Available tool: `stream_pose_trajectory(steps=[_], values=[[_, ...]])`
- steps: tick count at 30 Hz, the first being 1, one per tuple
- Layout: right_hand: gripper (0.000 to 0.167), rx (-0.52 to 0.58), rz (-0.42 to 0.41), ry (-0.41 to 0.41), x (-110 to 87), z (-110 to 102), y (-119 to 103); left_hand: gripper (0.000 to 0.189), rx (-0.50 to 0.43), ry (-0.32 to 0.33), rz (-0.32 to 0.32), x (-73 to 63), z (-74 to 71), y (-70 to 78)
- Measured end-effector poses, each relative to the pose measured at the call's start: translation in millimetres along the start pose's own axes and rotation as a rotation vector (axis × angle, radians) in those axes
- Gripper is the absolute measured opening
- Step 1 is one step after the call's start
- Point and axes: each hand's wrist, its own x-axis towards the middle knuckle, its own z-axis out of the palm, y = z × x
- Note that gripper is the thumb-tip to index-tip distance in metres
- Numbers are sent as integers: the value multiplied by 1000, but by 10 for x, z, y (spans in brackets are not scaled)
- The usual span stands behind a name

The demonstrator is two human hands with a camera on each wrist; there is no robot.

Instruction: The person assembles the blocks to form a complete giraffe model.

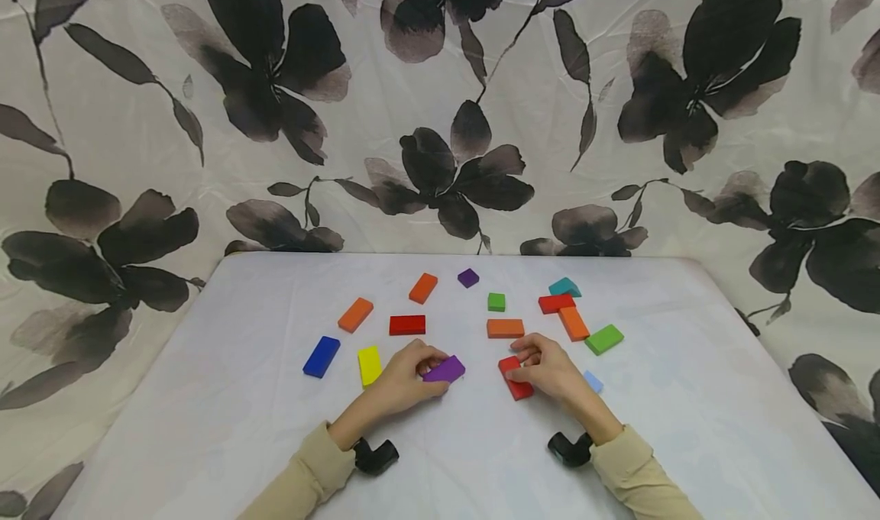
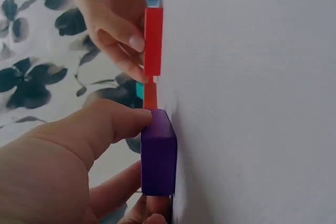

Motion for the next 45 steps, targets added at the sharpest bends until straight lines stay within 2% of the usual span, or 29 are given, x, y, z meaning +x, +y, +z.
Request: stream_pose_trajectory(steps=[7,11,19,26,39,45], values=[[33,-4,2,-5,-6,-12,-12,30,-6,-19,109,-80,-31,-137],[32,-12,-7,-12,-11,-17,-25,30,-16,-26,140,-113,-42,-169],[31,-39,-26,-26,-31,-17,-27,32,-6,-39,150,-124,-9,-186],[28,-74,-78,-64,-42,38,-42,30,0,-30,165,-126,13,-179],[29,-107,-162,-166,-52,142,-80,30,5,2,153,-135,75,-145],[31,-106,-223,-265,-45,186,-110,30,0,-4,150,-139,83,-139]])
